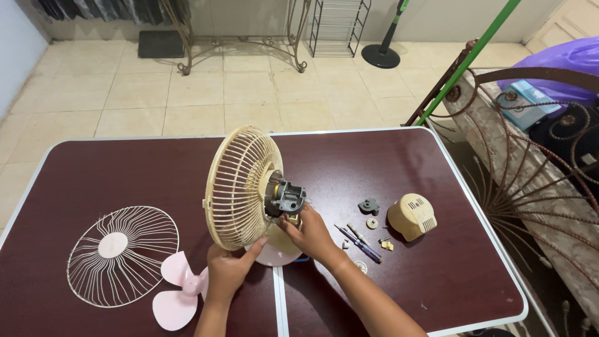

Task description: The person assembles a small electric fan on a table. They attach the motor housing to the base, then fit the fan cage over the motor, and secure the assembly with a screwdriver. The fan blade and outer grille remain separate on the table.

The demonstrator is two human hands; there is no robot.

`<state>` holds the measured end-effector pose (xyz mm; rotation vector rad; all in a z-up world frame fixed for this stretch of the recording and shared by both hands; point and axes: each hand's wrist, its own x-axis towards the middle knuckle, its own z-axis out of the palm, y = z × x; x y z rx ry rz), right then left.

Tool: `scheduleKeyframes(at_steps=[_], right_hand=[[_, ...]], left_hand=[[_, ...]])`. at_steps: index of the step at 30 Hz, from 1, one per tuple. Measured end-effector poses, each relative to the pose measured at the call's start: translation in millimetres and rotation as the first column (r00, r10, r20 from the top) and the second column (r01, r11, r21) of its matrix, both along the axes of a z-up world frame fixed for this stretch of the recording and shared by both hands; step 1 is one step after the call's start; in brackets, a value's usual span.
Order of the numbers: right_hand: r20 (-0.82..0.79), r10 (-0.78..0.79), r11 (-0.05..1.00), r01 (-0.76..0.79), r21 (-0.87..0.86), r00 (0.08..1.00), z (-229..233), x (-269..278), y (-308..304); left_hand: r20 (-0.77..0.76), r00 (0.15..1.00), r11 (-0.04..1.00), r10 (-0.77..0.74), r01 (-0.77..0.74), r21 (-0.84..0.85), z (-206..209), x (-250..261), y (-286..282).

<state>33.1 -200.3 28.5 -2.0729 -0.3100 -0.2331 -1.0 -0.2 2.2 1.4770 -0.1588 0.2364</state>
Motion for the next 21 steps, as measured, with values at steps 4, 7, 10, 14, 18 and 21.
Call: scheduleKeyframes(at_steps=[4,7,10,14,18,21], right_hand=[[0.097,-0.051,0.998,0.055,-0.040,0.994,-1,-7,-1],[0.098,-0.086,0.989,0.097,-0.114,0.991,-1,-10,-3],[0.177,-0.074,0.964,0.116,-0.239,0.981,1,-14,-11],[0.378,-0.037,0.943,0.158,-0.294,0.925,3,-20,-23],[0.407,-0.046,0.909,0.207,-0.362,0.912,0,-29,-36],[0.418,-0.064,0.868,0.258,-0.425,0.906,-3,-35,-46]], left_hand=[[0.181,0.980,0.984,0.088,-0.114,0.137,15,-8,-2],[0.330,0.935,0.976,0.131,-0.179,0.120,30,-12,-6],[0.484,0.863,0.873,0.147,-0.343,0.346,45,-16,-7],[0.579,0.798,0.692,0.166,-0.513,0.508,56,-23,-12],[0.665,0.736,0.448,0.130,-0.642,0.622,56,-30,-20],[0.725,0.689,0.401,-0.012,-0.661,0.634,53,-36,-34]])
